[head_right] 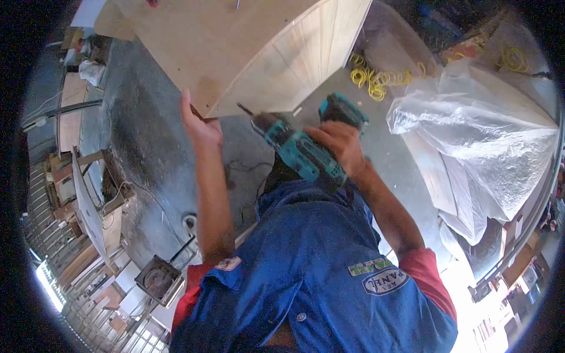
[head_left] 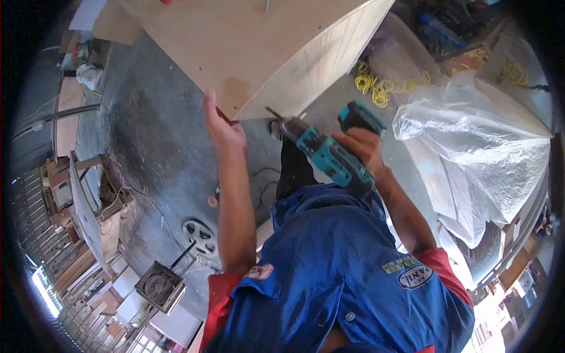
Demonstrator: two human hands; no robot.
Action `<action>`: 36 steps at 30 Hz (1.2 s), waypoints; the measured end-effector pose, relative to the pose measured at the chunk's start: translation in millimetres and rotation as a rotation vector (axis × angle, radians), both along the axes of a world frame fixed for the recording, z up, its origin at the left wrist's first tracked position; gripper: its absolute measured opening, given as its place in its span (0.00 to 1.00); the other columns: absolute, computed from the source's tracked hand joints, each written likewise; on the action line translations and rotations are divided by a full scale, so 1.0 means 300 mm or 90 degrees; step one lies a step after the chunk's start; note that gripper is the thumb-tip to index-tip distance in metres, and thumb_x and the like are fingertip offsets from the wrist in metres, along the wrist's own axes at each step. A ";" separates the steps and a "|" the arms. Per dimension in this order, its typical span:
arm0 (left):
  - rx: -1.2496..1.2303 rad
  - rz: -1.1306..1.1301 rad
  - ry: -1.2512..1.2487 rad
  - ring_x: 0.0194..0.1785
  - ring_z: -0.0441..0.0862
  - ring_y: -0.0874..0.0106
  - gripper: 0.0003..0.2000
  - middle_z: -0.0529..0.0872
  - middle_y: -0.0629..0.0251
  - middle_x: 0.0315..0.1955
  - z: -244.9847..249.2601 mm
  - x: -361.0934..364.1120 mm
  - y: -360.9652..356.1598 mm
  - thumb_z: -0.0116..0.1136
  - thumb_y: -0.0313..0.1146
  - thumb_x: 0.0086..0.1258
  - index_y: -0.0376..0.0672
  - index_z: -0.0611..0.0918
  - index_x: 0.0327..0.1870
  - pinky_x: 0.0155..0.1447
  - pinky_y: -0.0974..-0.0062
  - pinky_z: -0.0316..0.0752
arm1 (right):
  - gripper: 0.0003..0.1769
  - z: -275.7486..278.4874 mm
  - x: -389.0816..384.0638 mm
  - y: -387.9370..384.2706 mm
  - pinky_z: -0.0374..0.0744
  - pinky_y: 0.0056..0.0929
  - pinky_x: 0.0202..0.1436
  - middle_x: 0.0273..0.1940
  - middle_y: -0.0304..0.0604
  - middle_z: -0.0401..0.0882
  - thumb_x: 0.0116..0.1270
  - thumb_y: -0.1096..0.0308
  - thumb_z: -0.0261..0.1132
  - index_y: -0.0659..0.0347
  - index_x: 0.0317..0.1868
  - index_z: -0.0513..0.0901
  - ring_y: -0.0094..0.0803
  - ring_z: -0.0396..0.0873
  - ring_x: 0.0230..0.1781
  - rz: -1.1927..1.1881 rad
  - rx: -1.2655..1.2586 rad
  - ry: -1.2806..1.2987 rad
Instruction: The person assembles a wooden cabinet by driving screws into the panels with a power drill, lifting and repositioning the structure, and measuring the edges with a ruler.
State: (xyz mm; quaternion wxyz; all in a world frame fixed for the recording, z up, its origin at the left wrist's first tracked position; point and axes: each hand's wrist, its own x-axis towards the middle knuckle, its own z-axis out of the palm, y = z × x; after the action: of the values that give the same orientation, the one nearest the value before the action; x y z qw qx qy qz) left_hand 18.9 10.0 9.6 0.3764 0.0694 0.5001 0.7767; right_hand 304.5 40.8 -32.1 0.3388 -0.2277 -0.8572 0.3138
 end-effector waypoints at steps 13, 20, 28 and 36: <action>-0.157 0.131 0.719 0.59 0.73 0.57 0.43 0.67 0.44 0.62 -0.161 0.111 0.000 0.68 0.41 0.63 0.30 0.54 0.71 0.58 0.66 0.76 | 0.22 -0.054 0.491 -0.210 0.79 0.35 0.40 0.37 0.48 0.84 0.51 0.63 0.68 0.62 0.48 0.82 0.43 0.84 0.35 -0.023 -0.223 -0.073; -0.116 0.060 0.713 0.64 0.67 0.56 0.39 0.61 0.44 0.66 -0.206 0.080 -0.028 0.61 0.37 0.68 0.31 0.50 0.72 0.64 0.62 0.69 | 0.23 0.134 0.298 -0.003 0.80 0.36 0.41 0.39 0.48 0.84 0.52 0.61 0.71 0.63 0.47 0.82 0.42 0.84 0.36 -0.078 -0.098 0.040; -0.166 -0.015 0.567 0.70 0.58 0.52 0.41 0.49 0.40 0.71 -0.185 0.101 -0.050 0.58 0.34 0.70 0.29 0.43 0.73 0.70 0.61 0.58 | 0.31 0.336 0.014 0.202 0.76 0.31 0.51 0.44 0.44 0.81 0.51 0.65 0.76 0.66 0.54 0.75 0.35 0.80 0.47 -0.182 -0.205 0.195; -0.179 -0.012 0.774 0.56 0.73 0.59 0.24 0.76 0.48 0.54 -0.009 -0.004 -0.196 0.55 0.26 0.64 0.32 0.70 0.63 0.56 0.67 0.68 | 0.20 0.532 -0.187 0.546 0.78 0.29 0.45 0.42 0.43 0.83 0.56 0.67 0.73 0.56 0.50 0.80 0.37 0.82 0.40 -0.207 0.343 -0.013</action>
State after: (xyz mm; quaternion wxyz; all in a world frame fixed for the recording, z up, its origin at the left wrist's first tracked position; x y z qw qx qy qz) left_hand 17.8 -48.7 6.9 0.0367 0.4533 0.7217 0.5219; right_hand 248.3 204.5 127.5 0.4242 -0.2668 -0.8653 0.0148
